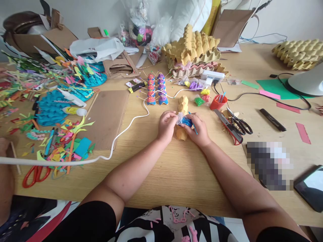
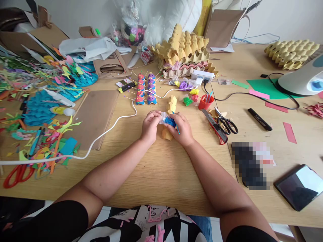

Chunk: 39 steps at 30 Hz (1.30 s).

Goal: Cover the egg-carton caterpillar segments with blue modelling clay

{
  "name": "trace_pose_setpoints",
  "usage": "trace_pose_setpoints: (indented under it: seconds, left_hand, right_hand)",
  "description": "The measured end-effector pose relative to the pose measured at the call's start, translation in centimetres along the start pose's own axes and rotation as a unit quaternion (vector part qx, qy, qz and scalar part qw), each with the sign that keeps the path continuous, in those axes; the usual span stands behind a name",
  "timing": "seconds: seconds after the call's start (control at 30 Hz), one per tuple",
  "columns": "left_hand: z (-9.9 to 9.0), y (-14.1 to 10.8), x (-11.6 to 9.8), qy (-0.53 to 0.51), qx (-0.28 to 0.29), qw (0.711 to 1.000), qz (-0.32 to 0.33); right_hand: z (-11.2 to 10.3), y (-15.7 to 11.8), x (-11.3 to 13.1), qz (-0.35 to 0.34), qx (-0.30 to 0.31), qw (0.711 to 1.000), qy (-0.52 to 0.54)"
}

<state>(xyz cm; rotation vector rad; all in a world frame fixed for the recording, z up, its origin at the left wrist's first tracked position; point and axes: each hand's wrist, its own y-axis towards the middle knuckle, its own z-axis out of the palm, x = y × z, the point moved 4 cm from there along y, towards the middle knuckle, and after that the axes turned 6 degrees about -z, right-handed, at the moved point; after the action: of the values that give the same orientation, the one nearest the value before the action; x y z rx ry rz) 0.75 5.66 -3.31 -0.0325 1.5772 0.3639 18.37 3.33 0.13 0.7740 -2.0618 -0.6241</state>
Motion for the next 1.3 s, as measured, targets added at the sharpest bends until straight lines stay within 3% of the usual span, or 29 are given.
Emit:
trace_pose_setpoints:
  seconds: [0.13,0.23,0.33,0.47,0.73,0.97,1.07,1.2,1.3]
  left_hand:
    - [0.0,0.1,0.1,-0.003,-0.001,1.0,-0.01]
    - [-0.4,-0.5,-1.3,0.03,-0.027,0.997,0.07]
    - [-0.4,-1.3,-2.8,0.078,-0.011,0.983,0.165]
    - [-0.2,-1.7,-3.5,0.122,-0.004,0.969,0.217]
    - [-0.3,-1.3,-2.8,0.067,0.013,0.98,0.185]
    - [0.0,-1.0,-1.9,-0.046,0.045,0.996,0.067]
    - [-0.1,-0.7,-1.5,-0.051,0.032,0.998,0.024]
    - [-0.2,-0.4,-1.2,-0.045,0.015,0.999,0.02]
    - [-0.1,-0.6,-1.3,0.018,0.024,0.998,0.061]
  right_hand:
    - [0.0,0.1,0.2,0.006,-0.019,1.0,0.007]
    - [-0.1,0.0,-0.1,0.02,-0.051,0.998,0.001]
    - [-0.2,0.0,-0.3,0.029,-0.075,0.997,0.003]
    - [-0.2,0.0,-0.2,0.025,-0.079,0.997,0.001]
    - [-0.2,-0.1,0.3,0.026,-0.047,0.998,-0.04]
    - [-0.2,-0.1,0.4,0.032,-0.015,0.998,-0.053]
    - [-0.3,0.0,0.5,0.029,-0.024,0.999,-0.03]
    - [-0.4,0.0,0.6,0.016,-0.036,0.999,0.019]
    - [-0.5,-0.1,0.2,0.048,-0.059,0.995,0.069]
